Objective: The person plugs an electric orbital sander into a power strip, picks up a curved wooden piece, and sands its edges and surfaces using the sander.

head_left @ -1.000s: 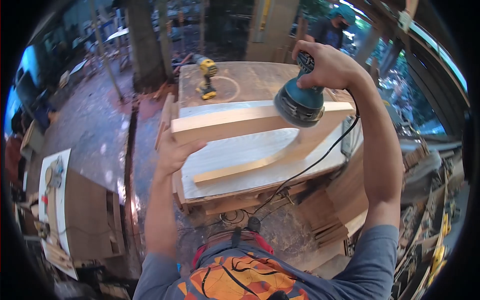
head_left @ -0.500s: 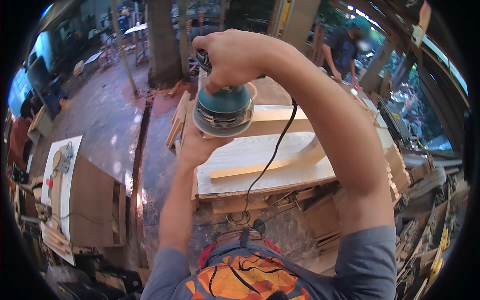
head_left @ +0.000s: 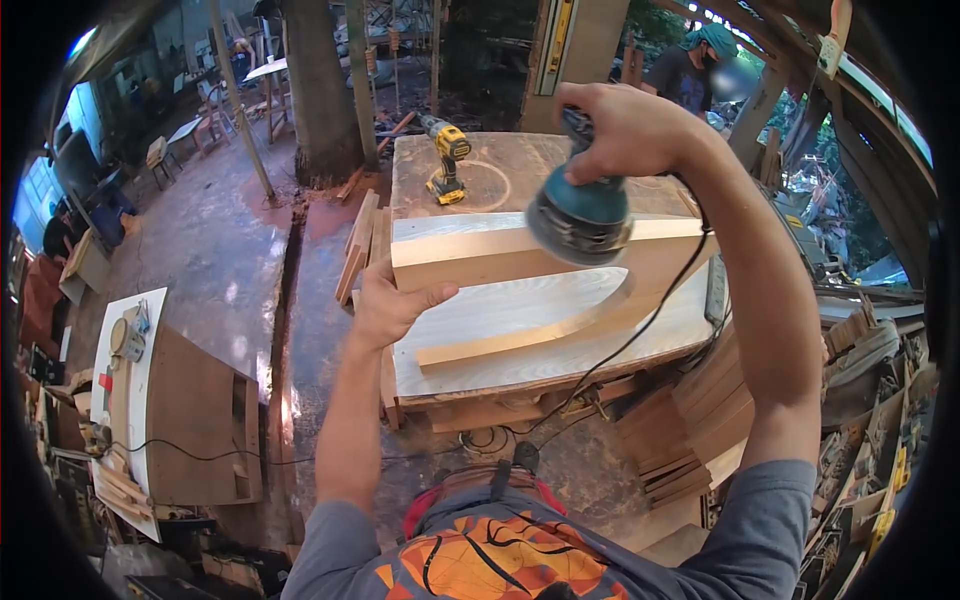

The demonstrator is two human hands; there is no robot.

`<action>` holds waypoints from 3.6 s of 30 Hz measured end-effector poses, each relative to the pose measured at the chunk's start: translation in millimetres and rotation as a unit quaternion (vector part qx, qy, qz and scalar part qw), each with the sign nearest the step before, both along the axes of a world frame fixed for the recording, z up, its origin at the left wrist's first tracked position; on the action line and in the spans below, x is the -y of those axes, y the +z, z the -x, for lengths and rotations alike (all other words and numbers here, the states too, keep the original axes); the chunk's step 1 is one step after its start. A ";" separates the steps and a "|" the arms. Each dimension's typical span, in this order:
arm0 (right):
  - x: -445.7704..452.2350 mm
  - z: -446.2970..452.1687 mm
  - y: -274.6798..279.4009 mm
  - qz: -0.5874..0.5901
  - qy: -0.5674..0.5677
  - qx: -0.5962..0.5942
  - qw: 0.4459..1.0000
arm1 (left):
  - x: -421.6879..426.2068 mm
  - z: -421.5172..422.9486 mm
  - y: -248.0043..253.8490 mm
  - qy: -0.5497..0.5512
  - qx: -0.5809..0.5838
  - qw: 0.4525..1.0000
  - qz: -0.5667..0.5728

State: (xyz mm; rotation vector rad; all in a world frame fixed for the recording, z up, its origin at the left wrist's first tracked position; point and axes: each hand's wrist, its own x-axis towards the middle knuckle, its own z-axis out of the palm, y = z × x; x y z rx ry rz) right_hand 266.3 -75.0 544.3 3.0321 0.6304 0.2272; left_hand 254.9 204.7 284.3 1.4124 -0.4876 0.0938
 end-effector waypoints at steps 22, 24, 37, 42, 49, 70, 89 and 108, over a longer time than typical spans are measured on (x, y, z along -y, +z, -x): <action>76.4 1.0 -7.6 -0.006 -0.082 0.024 0.996 | -4.9 -6.3 -8.4 0.058 -0.019 0.997 -0.052; 123.5 0.1 -6.2 0.001 -0.139 0.010 0.990 | -6.7 -4.8 -7.2 0.045 -0.002 0.998 -0.044; 421.8 26.5 -16.6 -0.003 -0.313 0.008 0.950 | 84.7 41.8 119.4 0.270 0.251 0.729 -0.576; 470.0 77.8 -28.2 -0.058 -0.293 0.044 0.953 | 313.4 -24.5 115.1 0.060 0.208 0.714 -0.666; 519.2 138.8 -6.6 -0.108 -0.192 0.140 0.965 | 377.4 -47.2 162.7 0.075 0.211 0.671 -0.707; 307.3 89.9 178.6 0.021 -0.114 0.117 0.986 | 159.9 -53.7 52.4 0.236 0.136 0.962 0.022; 153.9 -56.2 145.5 0.035 0.009 0.076 0.996 | 169.3 -44.8 135.4 0.126 0.171 0.975 0.057; -3.0 -49.0 141.8 -0.023 0.089 0.026 0.995 | 164.9 -33.6 145.4 0.130 0.123 0.983 0.031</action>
